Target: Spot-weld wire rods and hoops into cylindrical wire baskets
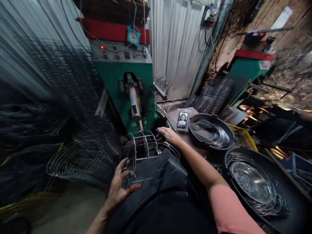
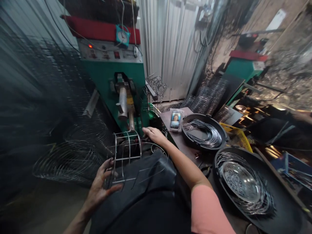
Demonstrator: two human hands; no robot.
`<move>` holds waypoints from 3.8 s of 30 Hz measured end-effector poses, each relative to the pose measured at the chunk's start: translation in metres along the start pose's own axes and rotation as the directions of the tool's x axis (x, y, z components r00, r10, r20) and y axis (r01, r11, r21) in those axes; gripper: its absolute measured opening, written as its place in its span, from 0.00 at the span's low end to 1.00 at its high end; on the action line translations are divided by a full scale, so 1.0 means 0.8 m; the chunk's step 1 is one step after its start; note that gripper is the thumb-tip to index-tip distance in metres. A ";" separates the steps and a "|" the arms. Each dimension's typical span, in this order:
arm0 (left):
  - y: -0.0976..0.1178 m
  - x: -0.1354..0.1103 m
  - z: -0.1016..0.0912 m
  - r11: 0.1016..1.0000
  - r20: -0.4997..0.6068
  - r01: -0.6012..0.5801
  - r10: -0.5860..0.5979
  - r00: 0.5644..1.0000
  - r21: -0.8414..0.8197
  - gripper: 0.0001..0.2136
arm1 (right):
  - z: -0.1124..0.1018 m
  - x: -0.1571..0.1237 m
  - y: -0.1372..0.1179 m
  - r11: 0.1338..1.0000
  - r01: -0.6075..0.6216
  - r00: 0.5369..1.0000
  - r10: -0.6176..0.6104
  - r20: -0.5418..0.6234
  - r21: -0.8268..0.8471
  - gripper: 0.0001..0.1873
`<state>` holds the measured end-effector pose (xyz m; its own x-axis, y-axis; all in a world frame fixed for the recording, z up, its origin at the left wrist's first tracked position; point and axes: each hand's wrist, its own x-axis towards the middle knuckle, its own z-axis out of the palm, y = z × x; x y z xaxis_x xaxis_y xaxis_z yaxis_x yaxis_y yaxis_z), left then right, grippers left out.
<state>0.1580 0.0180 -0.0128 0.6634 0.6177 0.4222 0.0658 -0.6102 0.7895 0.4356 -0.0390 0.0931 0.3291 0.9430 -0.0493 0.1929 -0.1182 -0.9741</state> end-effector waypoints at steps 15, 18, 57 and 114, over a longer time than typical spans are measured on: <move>-0.007 0.035 0.043 0.503 -0.027 0.508 -0.728 0.685 -0.699 0.25 | -0.001 -0.018 0.060 0.790 0.319 0.947 -0.244 0.209 -0.524 0.09; -0.018 0.017 0.044 0.410 0.007 0.519 -0.780 0.626 -0.750 0.27 | 0.009 -0.014 0.071 0.806 0.338 0.941 -0.278 0.194 -0.486 0.06; -0.048 0.143 0.047 0.382 -0.075 0.540 -0.860 0.505 -0.750 0.22 | 0.016 0.134 0.097 0.722 0.297 0.924 -0.381 -0.002 -0.625 0.13; -0.068 0.188 0.049 0.313 -0.049 0.566 -0.900 0.433 -0.763 0.20 | 0.005 0.166 0.101 0.616 0.302 0.892 -0.452 -0.012 -0.727 0.14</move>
<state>0.2836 0.1248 -0.0100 0.1919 0.8408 -0.5061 -0.1726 0.5366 0.8260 0.4913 0.0783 0.0070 0.2173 0.8910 0.3986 0.8907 -0.0140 -0.4543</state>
